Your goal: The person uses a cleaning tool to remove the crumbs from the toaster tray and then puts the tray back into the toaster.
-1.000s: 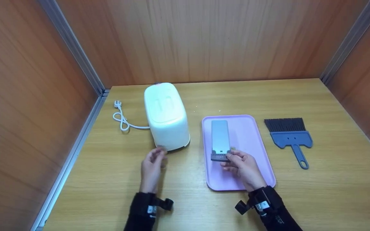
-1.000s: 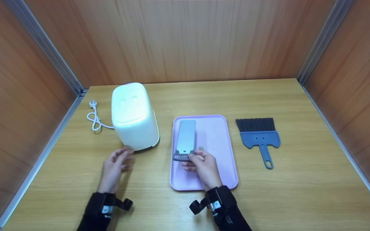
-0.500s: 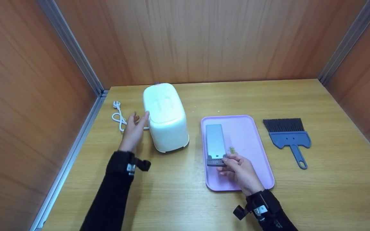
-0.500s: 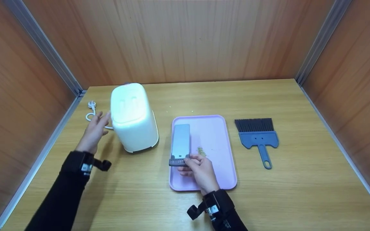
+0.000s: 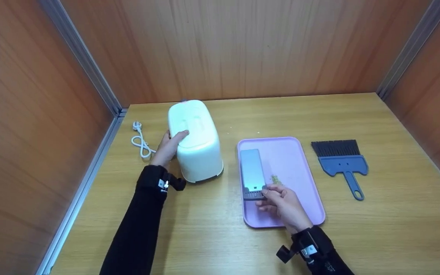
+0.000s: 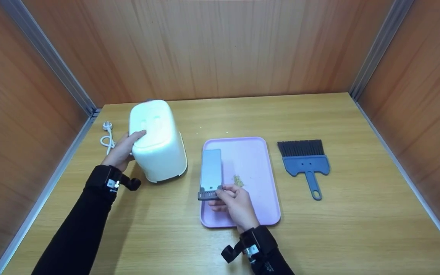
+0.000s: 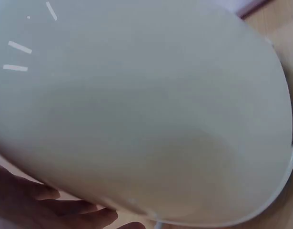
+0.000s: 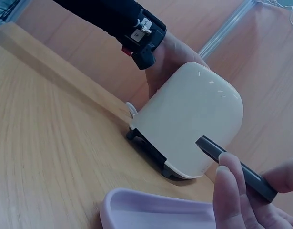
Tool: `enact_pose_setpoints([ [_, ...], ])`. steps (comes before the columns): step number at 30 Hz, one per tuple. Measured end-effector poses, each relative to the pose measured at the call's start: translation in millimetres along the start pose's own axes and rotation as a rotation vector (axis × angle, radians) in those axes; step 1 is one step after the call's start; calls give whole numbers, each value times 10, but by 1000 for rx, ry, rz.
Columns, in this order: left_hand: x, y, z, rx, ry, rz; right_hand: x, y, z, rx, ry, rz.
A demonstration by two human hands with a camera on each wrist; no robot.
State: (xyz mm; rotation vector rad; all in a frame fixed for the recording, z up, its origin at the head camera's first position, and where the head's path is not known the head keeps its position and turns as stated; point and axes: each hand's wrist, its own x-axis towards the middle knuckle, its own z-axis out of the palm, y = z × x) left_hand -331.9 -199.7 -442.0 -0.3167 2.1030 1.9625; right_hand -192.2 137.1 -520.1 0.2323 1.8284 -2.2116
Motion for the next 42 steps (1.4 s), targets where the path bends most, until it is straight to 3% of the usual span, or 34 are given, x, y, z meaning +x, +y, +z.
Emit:
enact_pose_setpoints([
  [18, -48, -143, 60, -156, 28, -27, -61, 40, -3, -78, -138, -1],
  [25, -60, -126, 61, -200, 12, -57, -111, 45, -30, -57, -206, 78],
  [35, -31, -127, 73, -175, 32, -26, -210, 81, -146, -33, -304, 145],
  [42, -14, -151, 76, -176, 40, 20, -308, 127, -78, -16, -369, 202],
])
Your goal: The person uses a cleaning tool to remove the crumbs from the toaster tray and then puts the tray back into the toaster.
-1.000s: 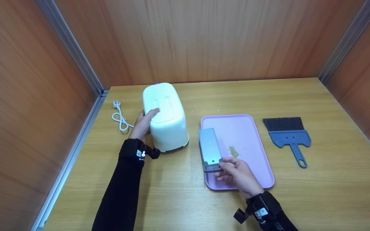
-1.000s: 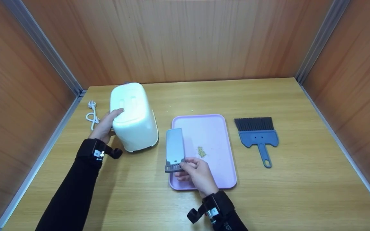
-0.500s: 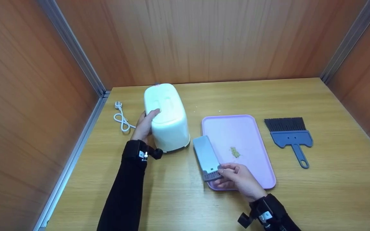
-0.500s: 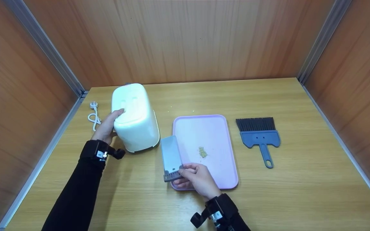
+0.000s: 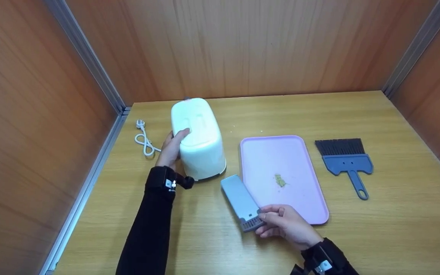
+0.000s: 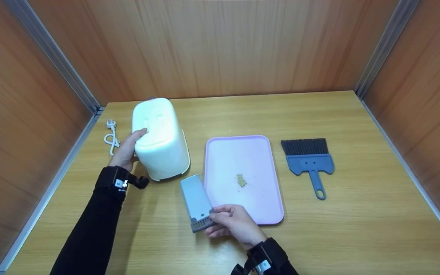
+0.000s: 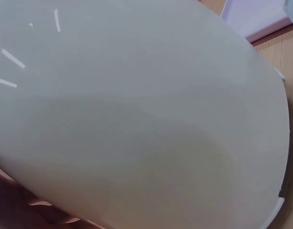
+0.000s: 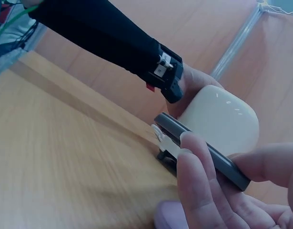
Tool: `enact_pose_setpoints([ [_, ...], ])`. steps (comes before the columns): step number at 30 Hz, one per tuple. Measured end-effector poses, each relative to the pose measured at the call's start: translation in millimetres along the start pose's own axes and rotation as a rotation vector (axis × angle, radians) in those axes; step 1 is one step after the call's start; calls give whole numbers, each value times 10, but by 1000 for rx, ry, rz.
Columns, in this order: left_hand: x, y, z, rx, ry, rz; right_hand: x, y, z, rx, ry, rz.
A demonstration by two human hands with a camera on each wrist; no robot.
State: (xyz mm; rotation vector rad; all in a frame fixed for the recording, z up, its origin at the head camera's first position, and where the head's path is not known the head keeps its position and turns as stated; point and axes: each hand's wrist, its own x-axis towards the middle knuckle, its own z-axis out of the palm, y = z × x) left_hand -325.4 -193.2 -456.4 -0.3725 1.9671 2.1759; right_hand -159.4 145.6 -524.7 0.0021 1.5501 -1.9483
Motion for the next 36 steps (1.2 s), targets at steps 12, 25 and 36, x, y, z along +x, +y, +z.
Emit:
enact_pose_setpoints([
  [12, -5, 19, 22, 19, 15, 14, 23, 185, 420, 37, -81, 14],
  [25, -2, -2, -3, 4, 19, 11, 275, 336, 730, 107, 28, -63],
  [36, -8, -16, -1, 8, 8, 34, 441, 395, 772, 110, 70, -93],
])
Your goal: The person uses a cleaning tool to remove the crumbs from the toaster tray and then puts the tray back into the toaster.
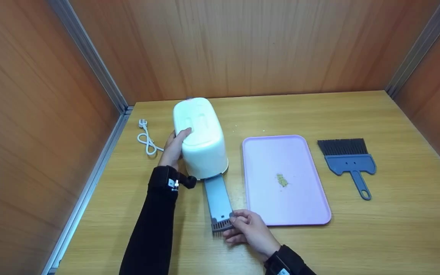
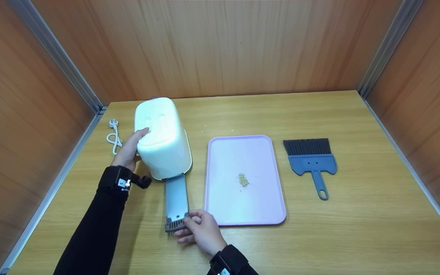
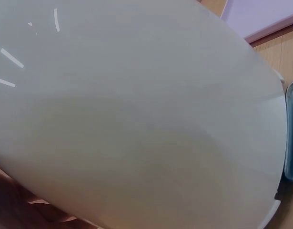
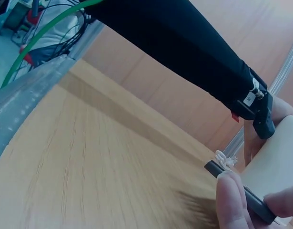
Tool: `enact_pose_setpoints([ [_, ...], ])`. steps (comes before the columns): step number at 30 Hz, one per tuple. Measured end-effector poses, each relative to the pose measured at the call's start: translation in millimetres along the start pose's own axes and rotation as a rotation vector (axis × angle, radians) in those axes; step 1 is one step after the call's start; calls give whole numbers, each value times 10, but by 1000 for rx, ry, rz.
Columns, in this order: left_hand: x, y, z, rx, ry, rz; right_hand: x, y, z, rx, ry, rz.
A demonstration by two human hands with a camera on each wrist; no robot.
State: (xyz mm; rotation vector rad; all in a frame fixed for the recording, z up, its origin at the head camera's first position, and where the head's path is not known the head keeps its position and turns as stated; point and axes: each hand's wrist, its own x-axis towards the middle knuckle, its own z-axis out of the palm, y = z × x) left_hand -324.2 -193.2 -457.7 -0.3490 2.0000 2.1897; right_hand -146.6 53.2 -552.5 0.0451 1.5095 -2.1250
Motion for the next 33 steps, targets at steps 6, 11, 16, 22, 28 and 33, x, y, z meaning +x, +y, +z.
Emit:
enact_pose_setpoints([
  [6, -16, 2, -15, -18, -4, -28, 18, 31, 55, 9, -13, -12],
  [11, -7, -10, -13, -10, -8, 11, 46, 30, 101, 11, -1, 2],
  [16, -15, -18, 4, -14, -5, 28, 88, 25, 136, 19, 14, 22],
  [22, -14, -29, 0, -20, -2, 26, 150, 22, 177, 31, 29, 11],
  [28, -8, -40, -5, -9, -2, 38, 190, 24, 233, 41, 38, -30],
  [33, -5, -23, 4, 1, 9, 15, 239, 23, 256, 71, 57, -63],
])
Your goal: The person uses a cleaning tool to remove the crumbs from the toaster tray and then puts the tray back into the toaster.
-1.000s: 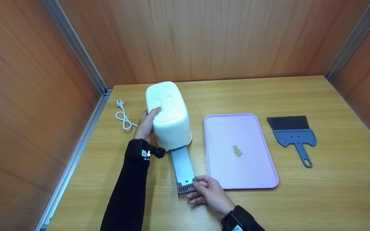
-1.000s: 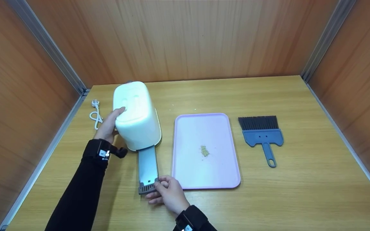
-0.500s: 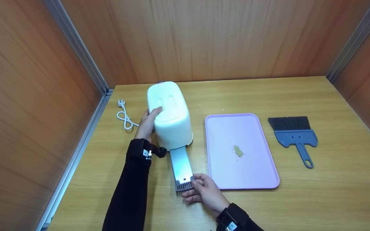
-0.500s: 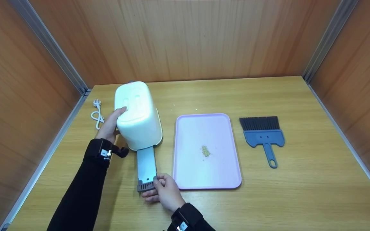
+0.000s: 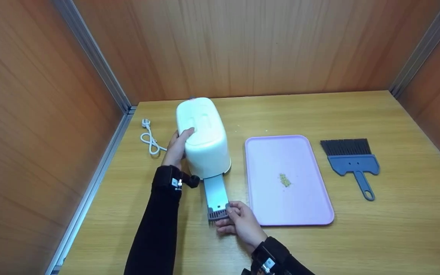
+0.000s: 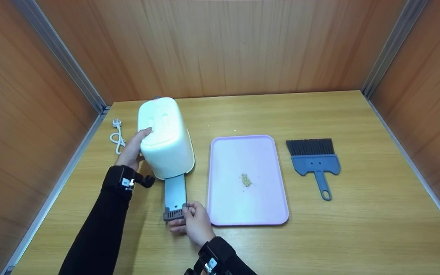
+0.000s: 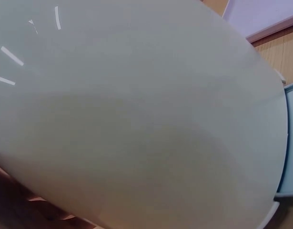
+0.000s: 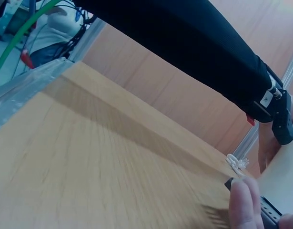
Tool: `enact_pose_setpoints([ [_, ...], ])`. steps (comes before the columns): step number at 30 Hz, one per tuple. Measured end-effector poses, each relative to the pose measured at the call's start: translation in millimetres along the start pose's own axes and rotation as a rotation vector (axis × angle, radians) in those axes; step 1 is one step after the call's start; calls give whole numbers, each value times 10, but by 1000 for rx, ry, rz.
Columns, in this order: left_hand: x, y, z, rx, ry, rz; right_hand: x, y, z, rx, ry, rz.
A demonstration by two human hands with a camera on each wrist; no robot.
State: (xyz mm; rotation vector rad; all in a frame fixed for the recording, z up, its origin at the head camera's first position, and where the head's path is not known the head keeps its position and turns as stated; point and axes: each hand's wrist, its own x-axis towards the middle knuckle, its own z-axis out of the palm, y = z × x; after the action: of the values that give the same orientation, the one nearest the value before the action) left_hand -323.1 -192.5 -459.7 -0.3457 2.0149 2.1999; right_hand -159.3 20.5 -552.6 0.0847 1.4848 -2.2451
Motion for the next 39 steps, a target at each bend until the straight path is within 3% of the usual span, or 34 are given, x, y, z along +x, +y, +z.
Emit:
enact_pose_setpoints([
  [6, -1, 23, 0, -13, 0, -79, 70, -29, -10, 6, 23, 13],
  [11, 0, 33, 4, -17, -2, -105, 123, -79, -11, -5, 38, 4],
  [39, -7, -7, -14, -43, -6, -53, 623, -320, 37, -77, 83, 72],
])
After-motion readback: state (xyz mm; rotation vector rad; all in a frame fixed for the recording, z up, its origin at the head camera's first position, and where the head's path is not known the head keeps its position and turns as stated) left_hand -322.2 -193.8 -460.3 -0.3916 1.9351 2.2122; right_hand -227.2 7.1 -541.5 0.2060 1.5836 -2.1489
